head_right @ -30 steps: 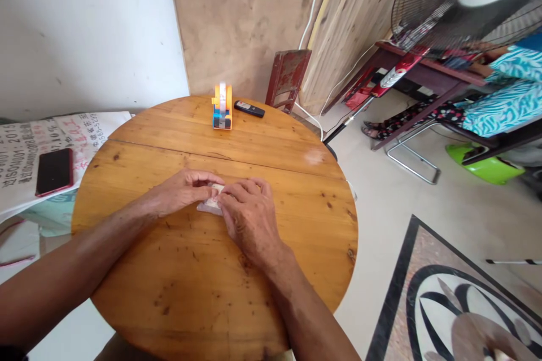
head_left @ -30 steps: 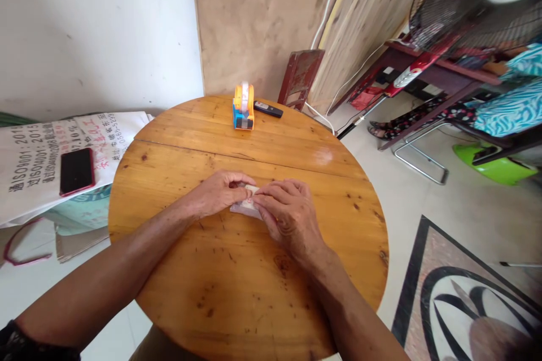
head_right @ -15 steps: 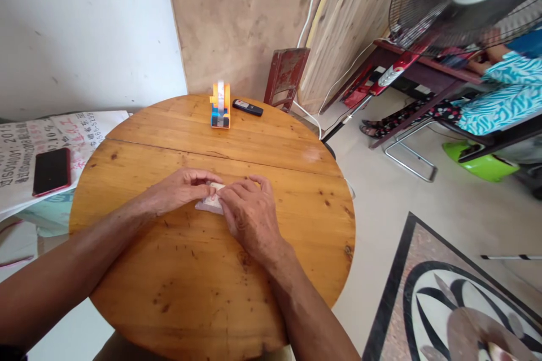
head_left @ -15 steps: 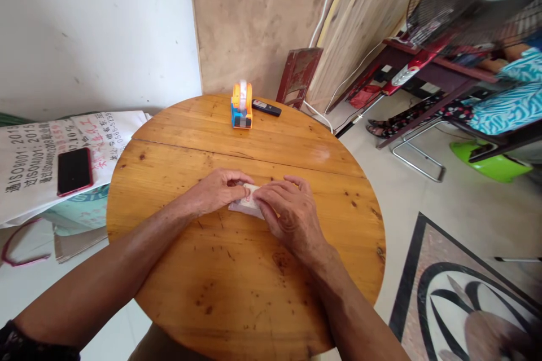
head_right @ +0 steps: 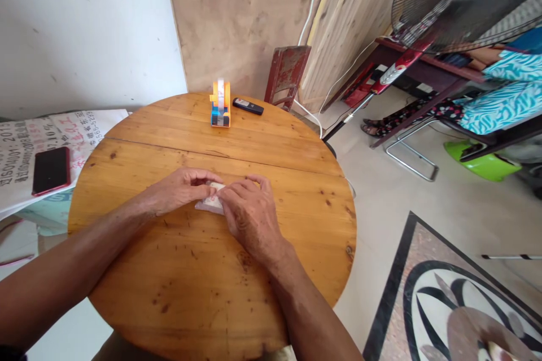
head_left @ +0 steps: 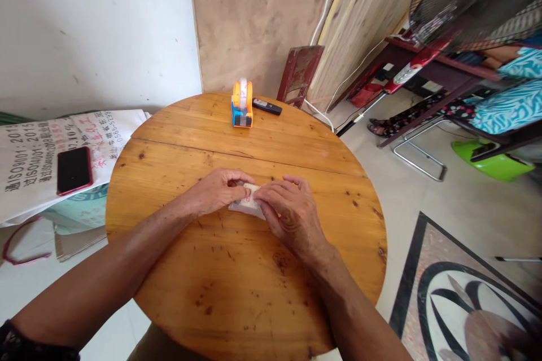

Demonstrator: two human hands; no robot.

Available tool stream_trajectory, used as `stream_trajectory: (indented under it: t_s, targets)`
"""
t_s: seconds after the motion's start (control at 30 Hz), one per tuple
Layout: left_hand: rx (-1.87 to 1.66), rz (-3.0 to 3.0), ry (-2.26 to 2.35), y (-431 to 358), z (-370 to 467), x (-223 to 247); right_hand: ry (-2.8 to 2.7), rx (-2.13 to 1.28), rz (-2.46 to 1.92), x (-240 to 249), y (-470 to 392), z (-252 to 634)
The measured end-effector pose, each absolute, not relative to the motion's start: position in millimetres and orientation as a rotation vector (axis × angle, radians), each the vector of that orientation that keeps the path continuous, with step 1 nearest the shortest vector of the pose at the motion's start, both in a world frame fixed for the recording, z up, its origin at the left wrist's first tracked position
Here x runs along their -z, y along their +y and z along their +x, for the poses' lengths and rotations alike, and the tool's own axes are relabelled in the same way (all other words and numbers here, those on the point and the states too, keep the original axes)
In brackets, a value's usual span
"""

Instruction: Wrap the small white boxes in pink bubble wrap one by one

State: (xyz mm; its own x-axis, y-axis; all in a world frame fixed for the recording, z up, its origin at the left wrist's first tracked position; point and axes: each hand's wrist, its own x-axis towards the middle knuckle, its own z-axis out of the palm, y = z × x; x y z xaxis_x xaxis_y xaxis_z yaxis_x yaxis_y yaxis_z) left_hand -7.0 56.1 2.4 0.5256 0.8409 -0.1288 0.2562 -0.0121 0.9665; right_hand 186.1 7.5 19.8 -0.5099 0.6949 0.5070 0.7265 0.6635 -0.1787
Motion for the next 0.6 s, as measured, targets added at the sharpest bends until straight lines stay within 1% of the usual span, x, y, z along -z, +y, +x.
stream_trajectory:
  t_s: [0.3, 0.6]
  targets:
    - [-0.592, 1.549, 0.983, 55.6, -6.8, -7.0, -2.284, 0.128, -1.071, -18.4, 7.6, 184.8]
    - [-0.579, 1.54, 0.993, 53.9, -5.5, -10.3, -2.201, 0.102, -1.084, -12.9, 8.5, 184.1]
